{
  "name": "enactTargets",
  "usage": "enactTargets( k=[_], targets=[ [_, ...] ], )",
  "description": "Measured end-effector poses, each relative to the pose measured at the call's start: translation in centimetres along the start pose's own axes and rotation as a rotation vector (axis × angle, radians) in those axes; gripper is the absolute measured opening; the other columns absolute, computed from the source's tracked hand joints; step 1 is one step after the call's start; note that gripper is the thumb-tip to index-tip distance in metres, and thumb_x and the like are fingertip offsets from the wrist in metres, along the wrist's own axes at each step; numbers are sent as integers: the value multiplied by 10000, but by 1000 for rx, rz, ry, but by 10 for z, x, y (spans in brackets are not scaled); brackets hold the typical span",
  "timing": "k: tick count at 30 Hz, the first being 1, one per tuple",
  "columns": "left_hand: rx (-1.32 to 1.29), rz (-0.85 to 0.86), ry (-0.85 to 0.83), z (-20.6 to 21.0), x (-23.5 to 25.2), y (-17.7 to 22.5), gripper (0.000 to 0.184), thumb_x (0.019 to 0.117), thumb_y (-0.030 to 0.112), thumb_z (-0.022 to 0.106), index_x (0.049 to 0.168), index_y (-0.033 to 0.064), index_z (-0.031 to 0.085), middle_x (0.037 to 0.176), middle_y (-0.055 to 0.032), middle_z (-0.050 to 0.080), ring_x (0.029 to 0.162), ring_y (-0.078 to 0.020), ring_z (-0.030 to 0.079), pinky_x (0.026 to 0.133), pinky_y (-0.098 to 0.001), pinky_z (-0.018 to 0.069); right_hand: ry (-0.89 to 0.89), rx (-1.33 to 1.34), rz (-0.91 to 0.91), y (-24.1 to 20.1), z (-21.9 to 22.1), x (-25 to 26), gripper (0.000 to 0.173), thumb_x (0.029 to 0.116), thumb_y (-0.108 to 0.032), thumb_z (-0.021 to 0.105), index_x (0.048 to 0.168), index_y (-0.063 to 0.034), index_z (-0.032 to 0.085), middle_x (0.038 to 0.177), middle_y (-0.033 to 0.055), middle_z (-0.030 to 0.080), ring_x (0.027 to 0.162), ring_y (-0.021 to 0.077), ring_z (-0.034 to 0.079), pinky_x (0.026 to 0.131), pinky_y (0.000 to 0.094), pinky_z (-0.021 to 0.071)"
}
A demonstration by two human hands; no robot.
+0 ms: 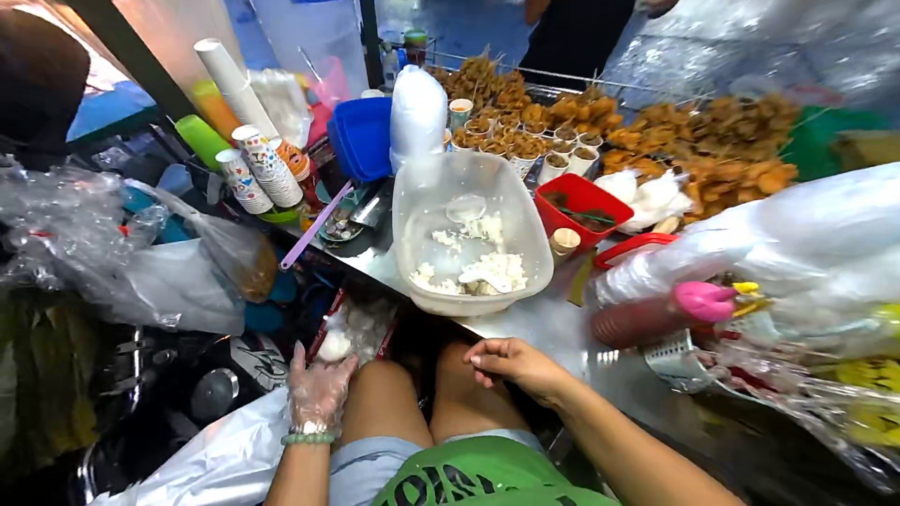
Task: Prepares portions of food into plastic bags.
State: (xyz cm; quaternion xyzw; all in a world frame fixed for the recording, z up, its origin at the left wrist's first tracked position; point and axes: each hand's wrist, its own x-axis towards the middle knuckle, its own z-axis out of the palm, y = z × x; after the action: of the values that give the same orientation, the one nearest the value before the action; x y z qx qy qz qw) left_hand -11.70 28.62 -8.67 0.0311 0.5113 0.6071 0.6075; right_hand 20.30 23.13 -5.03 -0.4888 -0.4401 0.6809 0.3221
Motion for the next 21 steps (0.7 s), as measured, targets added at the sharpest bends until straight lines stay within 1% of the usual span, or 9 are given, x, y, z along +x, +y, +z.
enactTargets(
  k=[2,5,8,10,12,14,16,19,21],
  targets=[
    [65,10,20,8,11,-2,833,1038,652,273,1550,-5,250,1556,-270,358,1351,-426,473,1034,-598,465,19,2,-5,-1,-6,-9,144,1028,-106,575,1065,-42,698,790,-39,694,707,52,660,711,224,567],
    [143,21,6,19,13,-5,807,1039,646,261,1547,19,272,1552,-252,370,1354,-411,463,1025,-622,446,82,-57,-111,-25,-16,-22,135,1021,-90,579,1062,-43,699,813,-55,697,730,36,661,735,218,570],
    [175,21,-19,16,9,-2,801,1045,638,244,1572,35,241,1593,-248,314,1404,-408,412,1059,-617,418,161,-187,-275,-53,-29,-26,154,1011,-96,582,1083,-19,695,851,-53,700,754,30,670,760,230,584],
    [185,37,-16,10,6,3,802,1043,638,238,1576,39,231,1604,-242,299,1413,-396,404,1070,-590,418,255,-278,-366,-71,-43,-21,175,1012,-104,574,1090,2,690,860,-41,699,752,21,664,757,228,580],
    [178,54,0,1,3,10,805,1046,634,238,1584,35,227,1612,-238,296,1425,-390,401,1086,-575,415,393,-398,-375,-88,-57,-10,191,1027,-130,587,1096,9,698,880,-2,700,763,28,653,764,231,564],
    [176,82,13,-7,0,20,781,1055,618,200,1559,22,243,1568,-240,336,1374,-374,439,1059,-562,428,504,-565,-333,-107,-68,9,213,1037,-170,608,1104,-3,723,918,58,719,802,84,656,791,294,546],
    [158,109,8,-16,-6,29,763,1063,592,174,1569,22,217,1603,-243,284,1406,-379,405,1078,-563,408,511,-751,-270,-124,-71,33,252,1050,-217,600,1152,-30,735,1042,125,739,938,213,693,903,446,538],
    [179,137,-17,-25,-24,40,753,1071,565,108,1574,10,194,1610,-260,255,1404,-381,403,1081,-550,398,390,-1002,-217,-141,-69,85,307,1044,-228,597,1245,-23,708,1270,204,673,1150,348,657,1029,550,489],
    [178,147,-44,-31,-34,44,769,1069,571,88,1576,-1,171,1600,-274,253,1386,-375,415,1077,-532,403,297,-1144,-181,-146,-73,129,349,1032,-224,606,1295,-4,674,1392,235,598,1302,404,561,1104,582,424]
  ],
)
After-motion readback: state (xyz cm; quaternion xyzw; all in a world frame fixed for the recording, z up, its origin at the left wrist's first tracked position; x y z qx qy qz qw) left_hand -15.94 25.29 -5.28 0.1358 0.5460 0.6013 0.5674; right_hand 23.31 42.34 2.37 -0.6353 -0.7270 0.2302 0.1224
